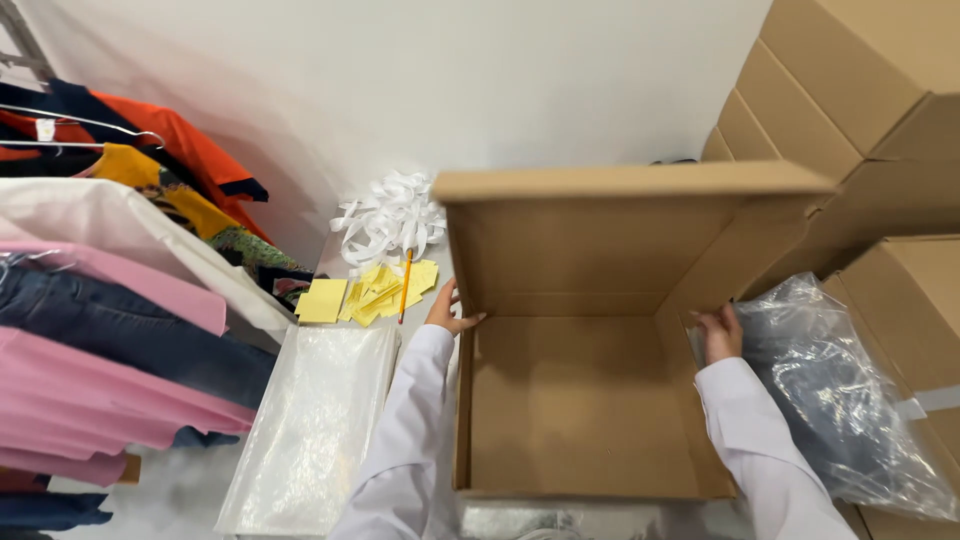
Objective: The person places a folded pair of jeans into a clear plastic bag on a metal table, then places the bag into a cardboard box. The person ties a white ribbon around the box, removes the ribbon, and then takes the jeans out of the box to place them back on the table.
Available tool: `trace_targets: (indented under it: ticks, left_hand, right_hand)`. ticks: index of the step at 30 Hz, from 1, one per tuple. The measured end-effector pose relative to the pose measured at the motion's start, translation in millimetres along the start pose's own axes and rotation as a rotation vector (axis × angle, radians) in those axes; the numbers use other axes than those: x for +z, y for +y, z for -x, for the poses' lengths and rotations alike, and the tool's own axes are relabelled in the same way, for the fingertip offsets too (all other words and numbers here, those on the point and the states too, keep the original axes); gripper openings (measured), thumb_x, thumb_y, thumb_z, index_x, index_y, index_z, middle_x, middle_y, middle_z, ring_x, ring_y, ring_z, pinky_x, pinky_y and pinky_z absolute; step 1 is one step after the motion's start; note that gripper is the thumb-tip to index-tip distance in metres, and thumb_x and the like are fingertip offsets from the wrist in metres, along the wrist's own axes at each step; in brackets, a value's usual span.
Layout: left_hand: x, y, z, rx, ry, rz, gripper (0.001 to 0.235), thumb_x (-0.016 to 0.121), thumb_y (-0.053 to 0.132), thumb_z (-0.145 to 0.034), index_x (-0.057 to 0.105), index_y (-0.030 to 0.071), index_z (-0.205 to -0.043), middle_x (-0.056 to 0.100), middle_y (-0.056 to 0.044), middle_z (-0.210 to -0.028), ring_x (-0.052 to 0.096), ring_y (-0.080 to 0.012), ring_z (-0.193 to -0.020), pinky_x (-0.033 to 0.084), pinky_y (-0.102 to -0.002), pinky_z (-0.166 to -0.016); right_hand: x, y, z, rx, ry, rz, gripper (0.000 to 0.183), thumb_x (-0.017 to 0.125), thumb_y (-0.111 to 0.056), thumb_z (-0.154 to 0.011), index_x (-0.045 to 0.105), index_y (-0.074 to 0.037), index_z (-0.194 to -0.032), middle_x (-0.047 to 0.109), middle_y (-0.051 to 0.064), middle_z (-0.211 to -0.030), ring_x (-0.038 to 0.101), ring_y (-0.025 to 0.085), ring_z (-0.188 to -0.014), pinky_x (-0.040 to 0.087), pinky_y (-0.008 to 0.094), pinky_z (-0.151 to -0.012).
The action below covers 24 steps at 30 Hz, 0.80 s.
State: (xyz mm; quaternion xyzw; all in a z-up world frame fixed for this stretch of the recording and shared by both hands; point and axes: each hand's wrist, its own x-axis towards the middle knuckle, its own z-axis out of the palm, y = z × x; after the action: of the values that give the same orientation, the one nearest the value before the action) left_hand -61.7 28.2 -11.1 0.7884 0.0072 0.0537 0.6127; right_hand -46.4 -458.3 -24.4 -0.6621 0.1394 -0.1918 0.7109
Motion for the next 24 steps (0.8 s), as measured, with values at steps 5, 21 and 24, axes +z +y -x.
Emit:
trace_targets:
  ticks: [5,21,24]
  left_hand:
    - [15,52,48,-0.066,0.05,0.074,0.093,0.095,0.017,-0.071,0.044,0.018,-0.149,0.053,-0.013,-0.144,0.049,-0.0443,-0.135,0.042,-0.067,-0.111]
    - [27,74,175,-0.087,0.265,0.11,0.097,0.088,0.042,-0.082,0.032,0.028,-0.16,0.043,0.002,-0.158,0.038,-0.0211,-0.146,0.033,-0.039,-0.122]
    - [26,76,217,-0.027,0.289,0.119,0.09,0.08,0.029,-0.081,0.034,0.027,-0.159,0.046,-0.001,-0.156,0.039,-0.0221,-0.146,0.033,-0.039,-0.122]
  right_hand:
    - [19,-111,75,-0.081,-0.155,0.008,0.048,0.067,-0.009,-0.09,0.059,-0.014,-0.137,0.05,0.002,-0.106,0.05,0.017,-0.106,0.047,0.042,-0.107]
    - [-88,-95,103,-0.175,-0.254,-0.108,0.053,0.077,-0.009,-0.09,0.058,-0.016,-0.139,0.064,0.003,-0.119,0.063,0.014,-0.111,0.055,0.031,-0.099]
    - [-104,-111,142,-0.188,-0.395,-0.23,0.059,0.05,-0.022,-0.103,0.032,-0.023,-0.159,0.043,0.012,-0.158,0.041,0.022,-0.147,0.038,0.035,-0.116]
